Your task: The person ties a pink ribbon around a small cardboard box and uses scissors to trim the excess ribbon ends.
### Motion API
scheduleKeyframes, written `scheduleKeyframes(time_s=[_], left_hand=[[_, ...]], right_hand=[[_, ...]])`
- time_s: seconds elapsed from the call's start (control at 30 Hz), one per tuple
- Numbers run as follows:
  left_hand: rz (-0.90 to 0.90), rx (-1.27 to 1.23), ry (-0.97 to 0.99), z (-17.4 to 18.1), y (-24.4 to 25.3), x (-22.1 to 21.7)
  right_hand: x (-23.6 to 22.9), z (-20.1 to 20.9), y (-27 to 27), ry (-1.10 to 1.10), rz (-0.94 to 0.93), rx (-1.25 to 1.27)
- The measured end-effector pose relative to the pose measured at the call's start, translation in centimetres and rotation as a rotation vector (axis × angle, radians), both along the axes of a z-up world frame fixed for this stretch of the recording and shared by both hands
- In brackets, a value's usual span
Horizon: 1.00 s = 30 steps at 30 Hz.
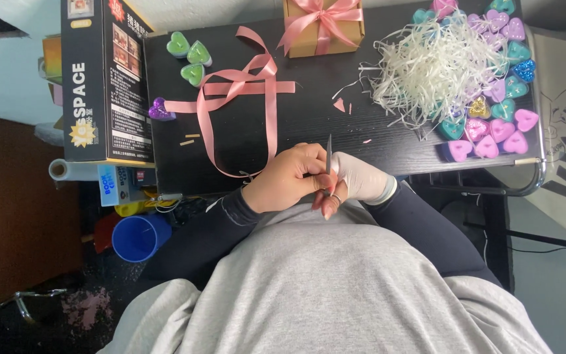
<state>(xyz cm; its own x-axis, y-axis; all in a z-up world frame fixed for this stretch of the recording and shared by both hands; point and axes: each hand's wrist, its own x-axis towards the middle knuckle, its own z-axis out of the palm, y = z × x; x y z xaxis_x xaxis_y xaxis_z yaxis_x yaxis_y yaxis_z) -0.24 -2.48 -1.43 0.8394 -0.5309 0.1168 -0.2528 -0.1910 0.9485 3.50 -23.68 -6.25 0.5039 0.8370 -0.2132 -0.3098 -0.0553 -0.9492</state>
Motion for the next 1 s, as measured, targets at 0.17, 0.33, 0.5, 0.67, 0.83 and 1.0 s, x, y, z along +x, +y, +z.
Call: scheduleKeyframes(time_s=[0.17,0.33,0.5,0.67,0.83,1.0], left_hand=[[-0.058,-0.034,-0.042,0.4,-0.4,0.4],[-0.051,-0.030,-0.008,0.7,-0.4,0.2],[-0.081,-0.065,0.004,0.8,-0.1,0.3],[-0.047,-0.036,0.163,1.5,1.3,0.0],[0.313,0.079,0.196,5.9,7.1,-1.8],[0.739,0.461,-0.053,4.7,13.4,-4.5]], right_hand=[[-0.2,-1.5,-0.7,-0.101,0.038,0.176],[-0.1,-0.9,-1.2,-0.022,0.065,0.165],[-0.2,-0.4,-1.4,0.112,0.146,0.269],[0.1,3.7,-1.4,0.055,0.135,0.119],[-0.8,5.6,-2.5,-0.354,-0.361,-0.268],[-2.1,5.4,-3.5,-1.001,-0.705,-0.537]])
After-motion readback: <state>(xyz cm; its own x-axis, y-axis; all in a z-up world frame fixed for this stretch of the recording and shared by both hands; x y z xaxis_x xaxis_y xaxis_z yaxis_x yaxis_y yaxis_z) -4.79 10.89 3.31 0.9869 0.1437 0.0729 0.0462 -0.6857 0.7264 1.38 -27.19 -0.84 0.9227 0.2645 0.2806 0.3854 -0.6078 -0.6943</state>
